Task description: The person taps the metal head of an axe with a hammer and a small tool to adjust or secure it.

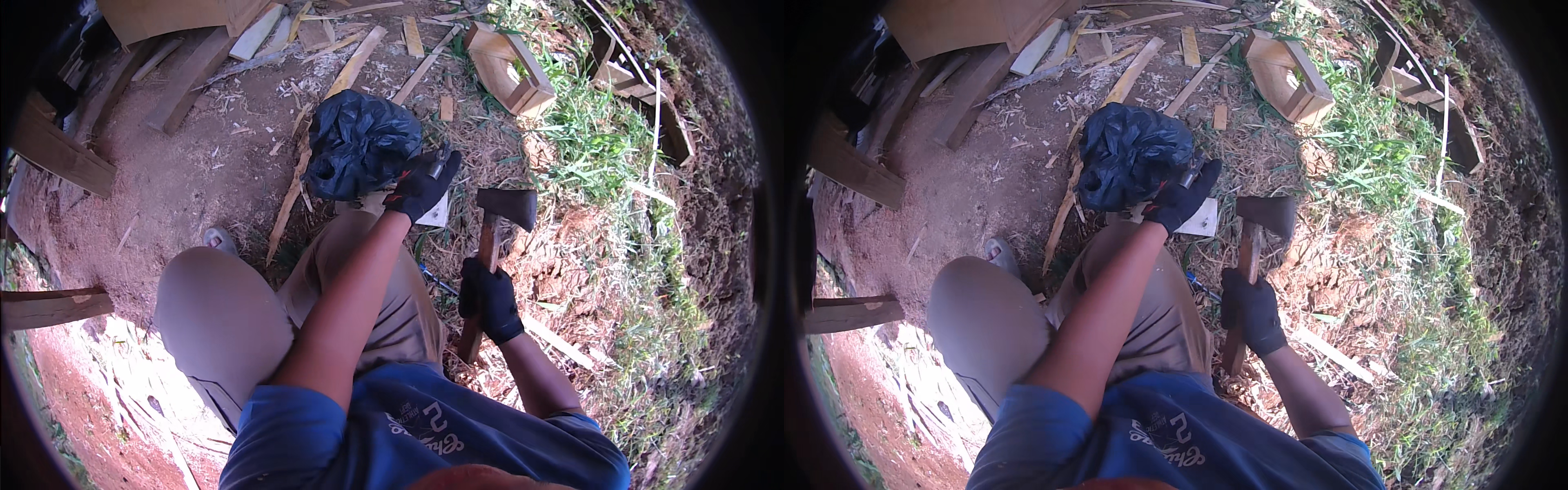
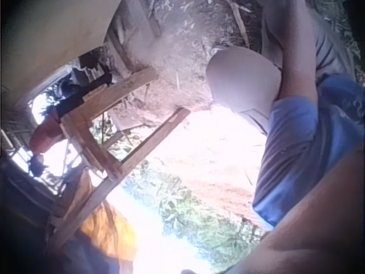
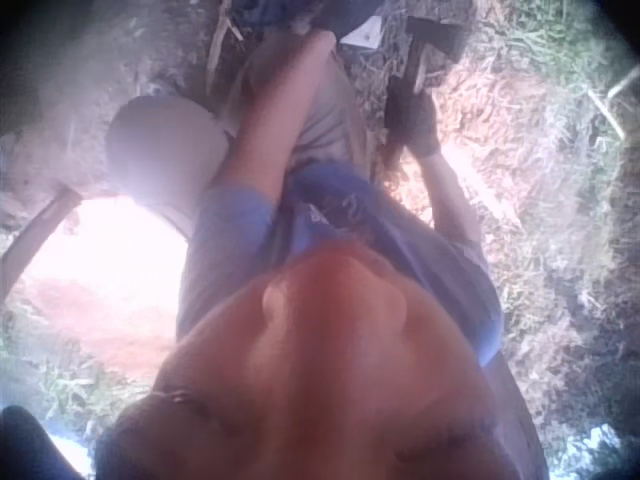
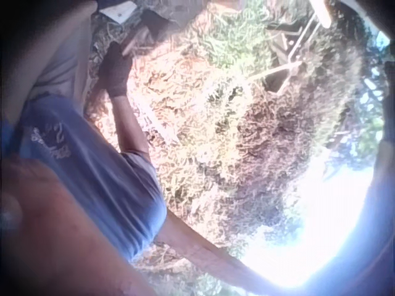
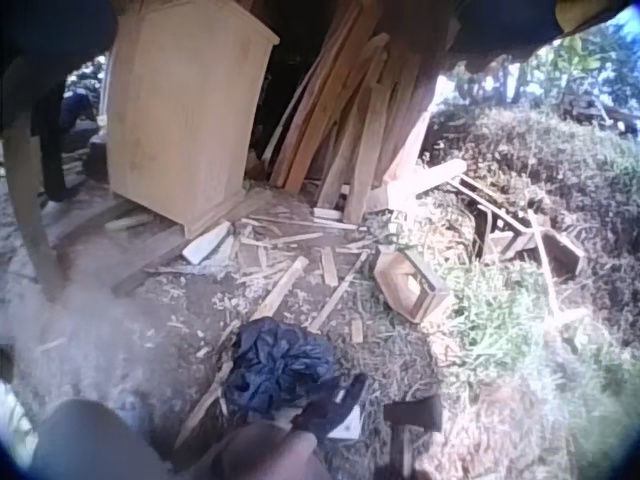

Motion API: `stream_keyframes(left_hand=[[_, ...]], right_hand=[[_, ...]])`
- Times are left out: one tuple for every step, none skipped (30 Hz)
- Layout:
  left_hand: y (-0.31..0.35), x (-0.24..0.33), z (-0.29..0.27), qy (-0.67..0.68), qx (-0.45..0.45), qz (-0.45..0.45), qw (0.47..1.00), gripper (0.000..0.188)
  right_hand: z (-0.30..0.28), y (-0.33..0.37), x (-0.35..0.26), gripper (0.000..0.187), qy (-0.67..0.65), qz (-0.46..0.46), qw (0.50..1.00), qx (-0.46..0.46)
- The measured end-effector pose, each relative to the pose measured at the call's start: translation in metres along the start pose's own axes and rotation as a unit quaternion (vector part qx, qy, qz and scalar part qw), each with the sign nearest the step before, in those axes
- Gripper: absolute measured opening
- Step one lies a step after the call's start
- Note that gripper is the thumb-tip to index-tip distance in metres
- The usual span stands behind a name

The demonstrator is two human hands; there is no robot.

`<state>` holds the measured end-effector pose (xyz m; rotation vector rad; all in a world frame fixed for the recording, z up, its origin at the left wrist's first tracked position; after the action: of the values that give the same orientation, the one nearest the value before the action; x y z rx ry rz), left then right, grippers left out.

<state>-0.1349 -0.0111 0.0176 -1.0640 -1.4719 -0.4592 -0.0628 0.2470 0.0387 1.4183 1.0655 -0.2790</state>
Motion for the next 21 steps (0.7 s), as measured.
stream_keyframes(left_hand=[[-0.003, 0.004, -0.006, -0.013, 0.012, 0.018, 1.0, 0.053], [-0.008, 0.004, -0.01, -0.01, 0.01, 0.021, 1.0, 0.054], [-0.005, 0.0, -0.01, -0.009, 0.003, 0.019, 1.0, 0.056], [0.009, -0.027, -0.009, 0.011, 0.036, -0.007, 0.999, 0.058], [0.025, -0.067, -0.008, -0.026, 0.063, -0.029, 0.997, 0.058], [0.024, -0.062, -0.003, -0.047, 0.069, -0.031, 0.996, 0.058], [0.021, -0.056, 0.01, -0.039, 0.028, -0.024, 0.999, 0.059], [0.021, -0.051, 0.024, -0.03, -0.012, -0.018, 0.999, 0.061], [0.026, -0.077, 0.017, 0.098, 0.047, -0.007, 0.994, 0.06], [0.045, -0.14, -0.009, 0.208, 0.129, 0.0, 0.97, 0.058], [0.047, -0.143, -0.002, 0.197, 0.124, 0.007, 0.972, 0.055], [0.048, -0.141, 0.002, 0.185, 0.118, 0.017, 0.975, 0.053], [0.027, -0.079, 0.029, 0.049, 0.023, 0.027, 0.998, 0.049], [0.023, -0.042, 0.035, -0.113, -0.055, 0.036, 0.991, 0.046], [0.03, -0.043, 0.034, -0.125, -0.056, 0.048, 0.989, 0.042], [0.034, -0.049, 0.029, -0.142, -0.064, 0.064, 0.986, 0.039], [0.037, -0.055, 0.023, -0.159, -0.073, 0.081, 0.981, 0.036], [0.038, -0.049, 0.022, -0.17, -0.097, 0.1, 0.976, 0.036], [0.043, -0.039, 0.025, -0.171, -0.117, 0.12, 0.971, 0.036], [0.045, -0.029, 0.027, -0.173, -0.136, 0.14, 0.965, 0.036], [0.044, -0.021, 0.025, -0.165, -0.14, 0.139, 0.966, 0.035]], right_hand=[[0.006, 0.011, 0.009, 0.025, -0.001, 0.054, 0.998, -0.017], [0.008, 0.008, 0.007, 0.019, -0.002, 0.054, 0.998, -0.039], [0.006, 0.014, -0.005, 0.019, 0.028, 0.01, 0.999, -0.019], [0.014, 0.024, -0.026, 0.02, 0.063, -0.035, 0.997, -0.01], [0.025, 0.029, -0.042, 0.022, 0.102, -0.081, 0.991, -0.012], [0.013, 0.031, -0.052, 0.033, 0.1, -0.119, 0.988, 0.007], [0.003, 0.038, -0.059, 0.028, 0.083, -0.121, 0.989, -0.013], [-0.006, 0.044, -0.057, 0.026, 0.085, -0.11, 0.99, -0.006], [0.0, 0.05, -0.056, 0.025, 0.092, -0.103, 0.99, -0.025], [0.026, 0.054, -0.052, 0.024, 0.108, -0.091, 0.986, -0.085], [0.024, 0.054, -0.048, 0.023, 0.118, -0.082, 0.985, -0.1], [0.021, 0.055, -0.045, 0.023, 0.127, -0.074, 0.982, -0.115], [-0.009, 0.057, -0.054, 0.022, 0.142, -0.101, 0.983, -0.064], [-0.024, 0.065, -0.061, 0.022, 0.159, -0.127, 0.978, -0.04], [-0.024, 0.073, -0.066, 0.022, 0.178, -0.149, 0.972, -0.041], [-0.021, 0.077, -0.074, 0.028, 0.23, -0.169, 0.958, -0.021], [-0.021, 0.081, -0.078, 0.032, 0.265, -0.151, 0.952, -0.002], [-0.022, 0.087, -0.091, 0.034, 0.303, -0.17, 0.937, 0.019], [-0.029, 0.091, -0.102, 0.036, 0.349, -0.188, 0.917, 0.047], [-0.036, 0.087, -0.103, 0.04, 0.366, -0.23, 0.898, 0.078], [-0.037, 0.079, -0.099, 0.041, 0.372, -0.239, 0.892, 0.087]])
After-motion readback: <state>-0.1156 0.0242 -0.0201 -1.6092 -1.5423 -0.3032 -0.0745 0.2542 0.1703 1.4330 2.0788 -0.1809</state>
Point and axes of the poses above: each hand's wrist, its own y-axis away from the middle knuckle, its own z-axis out of the palm, x = y × z, the point moved 9 cm from there along -y, towards the middle knuckle, and after that the axes turned 9 degrees about z, right-handed, at the moved point
